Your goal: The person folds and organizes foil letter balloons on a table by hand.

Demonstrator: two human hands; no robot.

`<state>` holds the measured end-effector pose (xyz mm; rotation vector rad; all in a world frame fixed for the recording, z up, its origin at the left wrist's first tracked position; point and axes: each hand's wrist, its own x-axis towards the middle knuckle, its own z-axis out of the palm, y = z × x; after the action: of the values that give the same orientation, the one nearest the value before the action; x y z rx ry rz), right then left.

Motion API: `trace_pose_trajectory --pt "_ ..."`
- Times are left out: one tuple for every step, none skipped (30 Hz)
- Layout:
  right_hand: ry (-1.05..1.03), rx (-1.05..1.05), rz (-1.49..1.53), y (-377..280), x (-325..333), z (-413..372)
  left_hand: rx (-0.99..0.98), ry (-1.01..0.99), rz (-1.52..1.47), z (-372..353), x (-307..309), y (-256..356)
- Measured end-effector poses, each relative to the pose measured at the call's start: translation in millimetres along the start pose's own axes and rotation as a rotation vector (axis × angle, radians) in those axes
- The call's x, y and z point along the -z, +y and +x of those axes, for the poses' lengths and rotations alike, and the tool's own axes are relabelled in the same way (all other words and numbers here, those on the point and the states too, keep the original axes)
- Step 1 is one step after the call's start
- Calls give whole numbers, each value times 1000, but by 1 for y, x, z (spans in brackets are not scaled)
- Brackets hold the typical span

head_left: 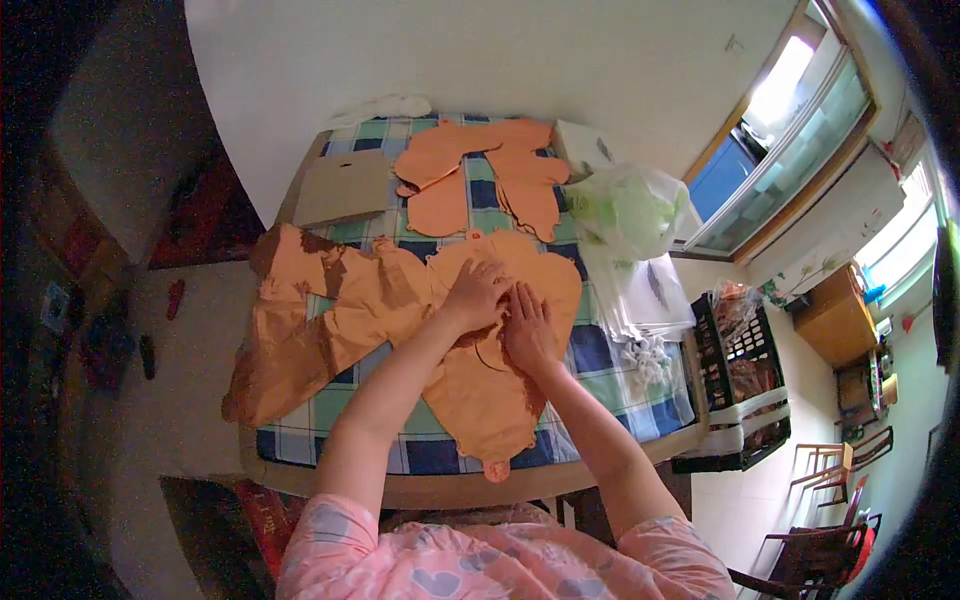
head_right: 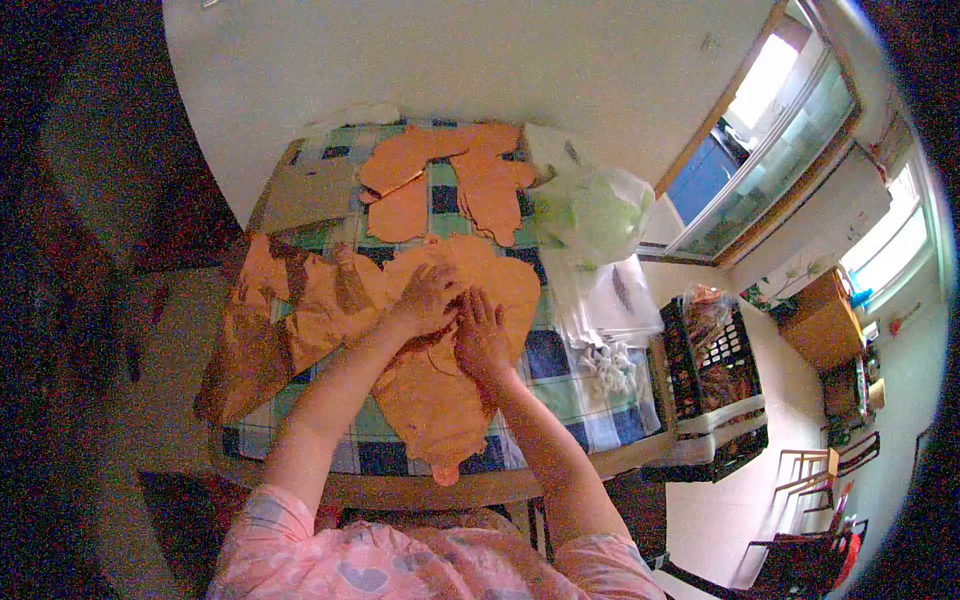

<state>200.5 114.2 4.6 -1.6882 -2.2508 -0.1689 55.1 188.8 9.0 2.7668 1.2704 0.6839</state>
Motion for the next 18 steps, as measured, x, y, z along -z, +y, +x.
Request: trace_pose_trajectory --pt "-4 0 9 -1 1 -1 -31 13 -11 -2 3 3" --pt "-9 0 17 -2 3 -2 -50 22 14 -1 0 1" --pt "-14 2 25 -3 5 -2 -67 32 40 0 -6 -4" --pt "-8 -6 38 -3 4 -2 -85 44 66 0 -15 -10" --pt "-2 -15 50 -3 3 -1 -104 108 79 0 -23 -16" --pt "4 -24 62 -3 2 -1 -122 172 92 -1 -26 -20" --pt "2 -19 59 -2 1 -1 -141 236 105 -2 -29 -24" --pt "0 -15 56 -1 -1 -1 -135 197 111 -3 -32 -27" --pt "-3 -11 54 0 -1 -1 -128 156 117 -5 -26 -26" --pt "0 -12 62 0 -2 -1 -120 116 122 -6 -21 -25" --pt "2 -14 70 0 -2 -1 -121 155 120 -7 -19 -24" --pt "5 -16 77 -1 -1 -1 -122 194 119 -8 -19 -24" --pt "-46 -16 68 -1 1 -1 -125 233 116 -8 -19 -23" --pt "-97 -16 58 -1 4 0 -119 222 101 -8 -20 -24" --pt "-148 -17 48 -1 7 0 -112 209 85 -9 -21 -24" --pt "-153 -17 44 -2 9 0 -105 196 70 -9 -21 -24" --pt "-159 -17 40 -2 10 0 -92 196 50 -9 -21 -24" --pt "-164 -16 36 -3 10 0 -78 197 30 -9 -12 -18"
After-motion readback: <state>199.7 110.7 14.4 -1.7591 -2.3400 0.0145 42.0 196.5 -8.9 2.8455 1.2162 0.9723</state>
